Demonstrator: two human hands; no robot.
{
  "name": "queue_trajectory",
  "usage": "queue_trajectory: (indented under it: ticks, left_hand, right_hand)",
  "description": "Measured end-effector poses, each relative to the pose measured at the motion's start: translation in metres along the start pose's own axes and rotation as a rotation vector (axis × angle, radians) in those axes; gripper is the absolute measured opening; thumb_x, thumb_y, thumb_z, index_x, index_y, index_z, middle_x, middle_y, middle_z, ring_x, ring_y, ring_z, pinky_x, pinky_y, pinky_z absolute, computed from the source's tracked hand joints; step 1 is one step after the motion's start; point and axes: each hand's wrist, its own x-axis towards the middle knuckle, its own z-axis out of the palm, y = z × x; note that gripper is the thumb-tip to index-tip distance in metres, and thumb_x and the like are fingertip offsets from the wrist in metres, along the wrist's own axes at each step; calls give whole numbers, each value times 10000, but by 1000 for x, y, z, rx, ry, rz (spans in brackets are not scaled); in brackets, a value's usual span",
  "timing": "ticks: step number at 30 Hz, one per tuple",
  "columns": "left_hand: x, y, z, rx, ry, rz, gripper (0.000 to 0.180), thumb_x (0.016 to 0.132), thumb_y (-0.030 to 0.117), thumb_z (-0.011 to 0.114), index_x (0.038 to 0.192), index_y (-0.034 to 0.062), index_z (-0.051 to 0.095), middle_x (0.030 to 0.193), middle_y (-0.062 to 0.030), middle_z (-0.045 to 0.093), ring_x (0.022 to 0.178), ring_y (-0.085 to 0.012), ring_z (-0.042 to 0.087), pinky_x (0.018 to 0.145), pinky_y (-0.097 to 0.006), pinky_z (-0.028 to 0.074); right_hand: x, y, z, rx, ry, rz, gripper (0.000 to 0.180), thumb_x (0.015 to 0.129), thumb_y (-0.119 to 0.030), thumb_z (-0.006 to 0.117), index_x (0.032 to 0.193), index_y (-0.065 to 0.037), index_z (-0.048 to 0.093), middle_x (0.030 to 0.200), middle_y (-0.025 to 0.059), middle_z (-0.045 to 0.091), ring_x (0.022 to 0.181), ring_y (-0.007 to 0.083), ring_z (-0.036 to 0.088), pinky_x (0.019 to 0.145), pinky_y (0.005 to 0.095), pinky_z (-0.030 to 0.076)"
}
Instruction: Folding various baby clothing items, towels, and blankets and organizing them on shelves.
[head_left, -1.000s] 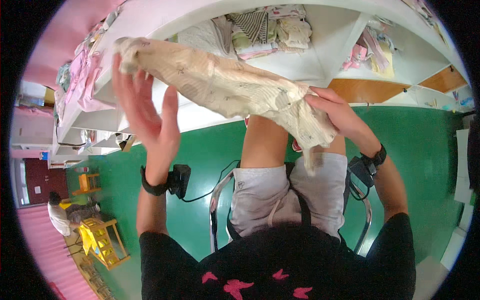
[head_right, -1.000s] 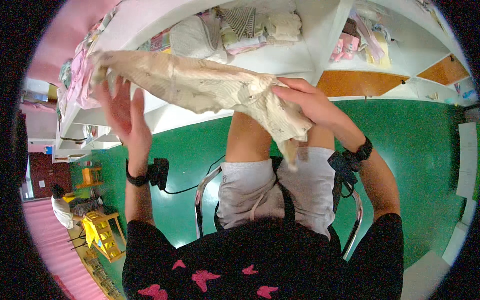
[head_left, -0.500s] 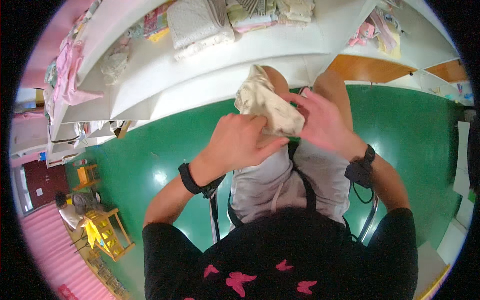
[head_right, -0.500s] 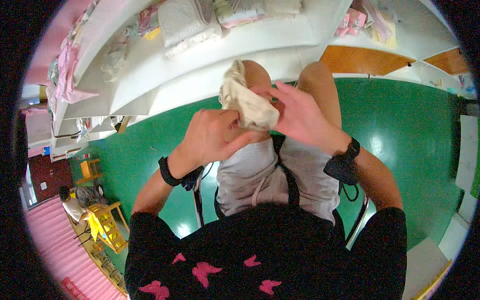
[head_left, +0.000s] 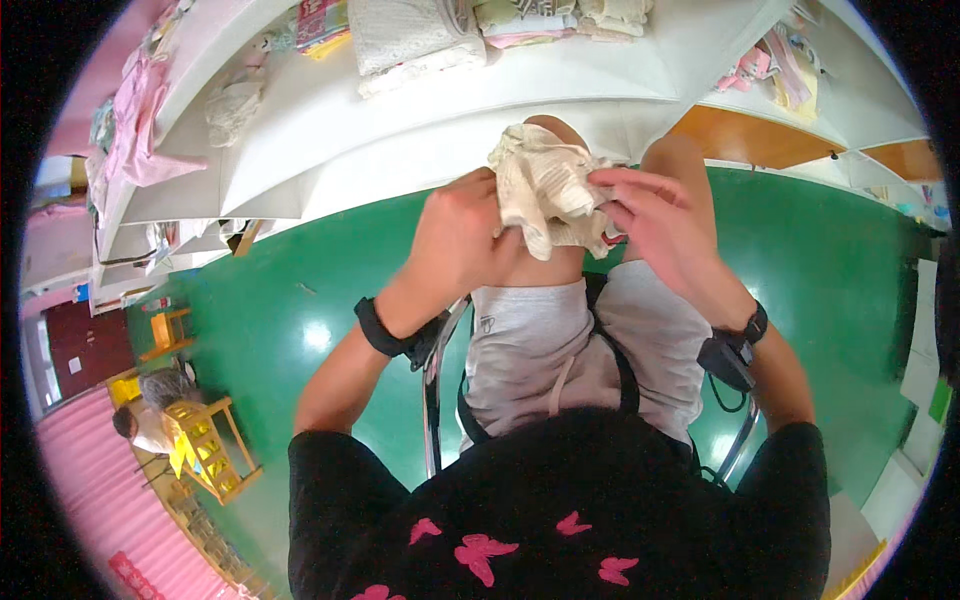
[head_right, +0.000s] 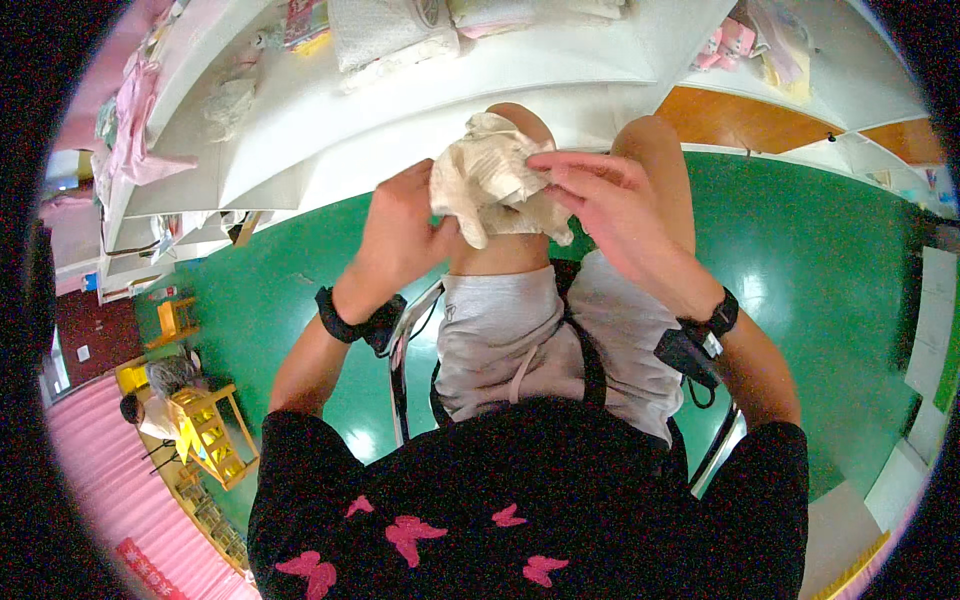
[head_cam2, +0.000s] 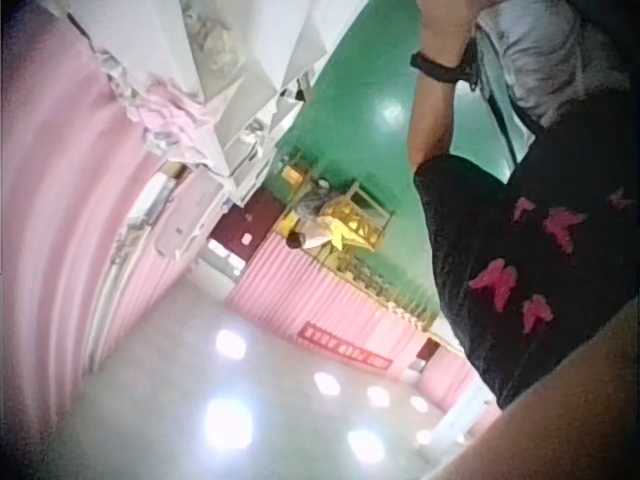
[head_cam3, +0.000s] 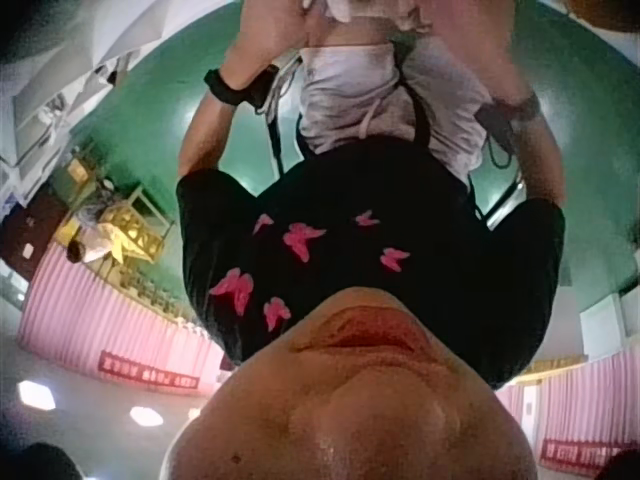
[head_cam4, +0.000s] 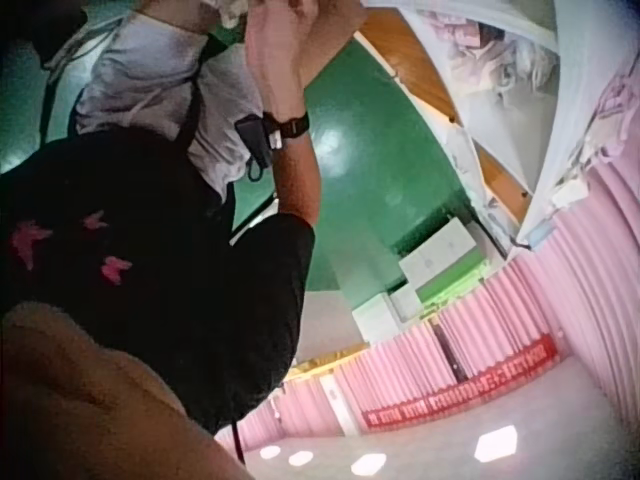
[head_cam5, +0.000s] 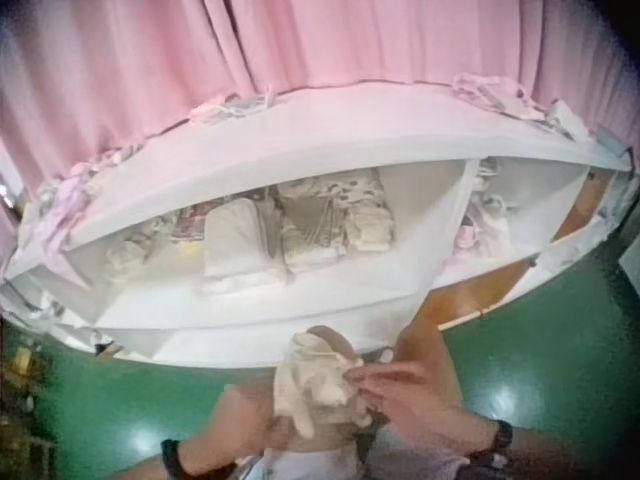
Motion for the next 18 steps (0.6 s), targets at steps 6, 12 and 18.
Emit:
queue_trajectory:
  ticks: [6, 12, 18]
  left_hand:
    - [4, -12, -58, 98, 54, -59, 180, 799, 57, 685, 962, 37, 759, 814, -144, 710, 724, -327, 686, 658, -399, 549]
    - [22, -5, -93, 167, 223, -25, 285, 830, 36, 679, 1093, 61, 787, 879, -123, 755, 742, -236, 716, 676, -323, 556]
    - [33, -30, -64, -51, 299, -250, 139, 879, 54, 699, 1000, 0, 739, 791, -107, 744, 702, -173, 733, 684, -284, 564]
  right_hand:
    - [-16, -42, -7, -280, 248, -68, 319, 974, -49, 643, 1288, 10, 662, 1213, 58, 683, 1079, 91, 610, 957, 260, 479]
    - [-22, -39, -5, -850, 115, -510, 263, 863, 10, 688, 1110, -69, 731, 912, 32, 698, 820, 145, 639, 800, 305, 514]
    - [-7, -41, 4, -1431, 124, -627, 176, 787, -40, 750, 946, -50, 678, 967, 104, 689, 905, 274, 650, 791, 364, 527]
